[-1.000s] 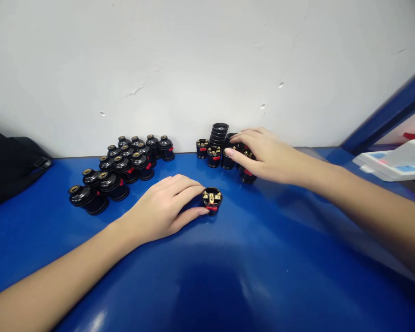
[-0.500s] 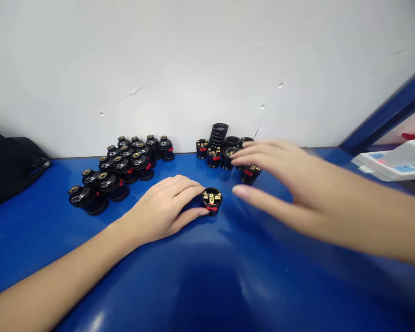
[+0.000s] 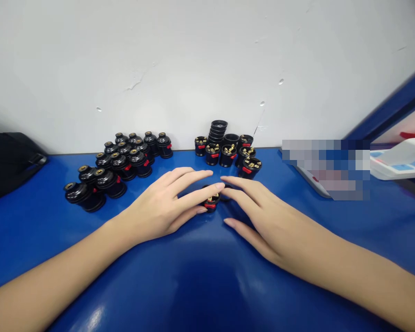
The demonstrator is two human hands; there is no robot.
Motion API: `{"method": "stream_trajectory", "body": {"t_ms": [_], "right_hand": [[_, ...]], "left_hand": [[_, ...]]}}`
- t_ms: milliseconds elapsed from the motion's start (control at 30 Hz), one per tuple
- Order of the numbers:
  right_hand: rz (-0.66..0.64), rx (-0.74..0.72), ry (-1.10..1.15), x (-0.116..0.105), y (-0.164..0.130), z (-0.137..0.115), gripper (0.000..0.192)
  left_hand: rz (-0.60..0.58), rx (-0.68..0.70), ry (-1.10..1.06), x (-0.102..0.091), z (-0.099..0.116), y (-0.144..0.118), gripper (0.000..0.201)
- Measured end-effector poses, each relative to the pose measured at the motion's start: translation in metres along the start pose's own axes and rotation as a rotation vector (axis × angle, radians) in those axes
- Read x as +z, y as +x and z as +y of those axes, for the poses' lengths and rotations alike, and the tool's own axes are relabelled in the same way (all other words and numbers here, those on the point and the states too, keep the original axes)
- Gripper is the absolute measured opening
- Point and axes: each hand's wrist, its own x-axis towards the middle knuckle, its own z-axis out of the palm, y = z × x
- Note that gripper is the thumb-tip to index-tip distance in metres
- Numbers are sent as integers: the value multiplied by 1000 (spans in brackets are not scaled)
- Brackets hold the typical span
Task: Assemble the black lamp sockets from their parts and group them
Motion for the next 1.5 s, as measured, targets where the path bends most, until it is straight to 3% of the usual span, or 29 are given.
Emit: {"method": "stream_trajectory", "body": {"t_ms": [200, 400, 600, 700, 767, 867, 967, 1167, 1500], "right_hand": [[0, -11, 90, 14, 2, 14, 38], [128, 93, 308, 11, 2, 14, 33], [199, 341, 760, 13, 4, 5, 41], [206, 363, 873, 14, 5, 2, 40], [207, 339, 909, 14, 5, 3, 39], [207, 294, 936, 15, 5, 5, 39], [240, 239, 946, 16, 5, 7, 36], [281, 162, 837, 15, 4, 8, 33], [350, -26, 599, 8, 6, 3, 34]], "left_hand": [[15, 34, -54, 1, -1, 2, 46], [70, -11, -183, 0, 3, 1, 41], [117, -249, -420, 2, 13, 0, 40], [141, -408, -605, 5, 17, 0, 49], [145, -494, -764, 7, 20, 1, 42], [150, -620, -1033, 9, 22, 3, 30], [124, -752, -1193, 8, 23, 6, 31], [76, -909, -1251, 1, 25, 12, 35], [-77, -1078, -1334, -6, 30, 21, 63]]}}
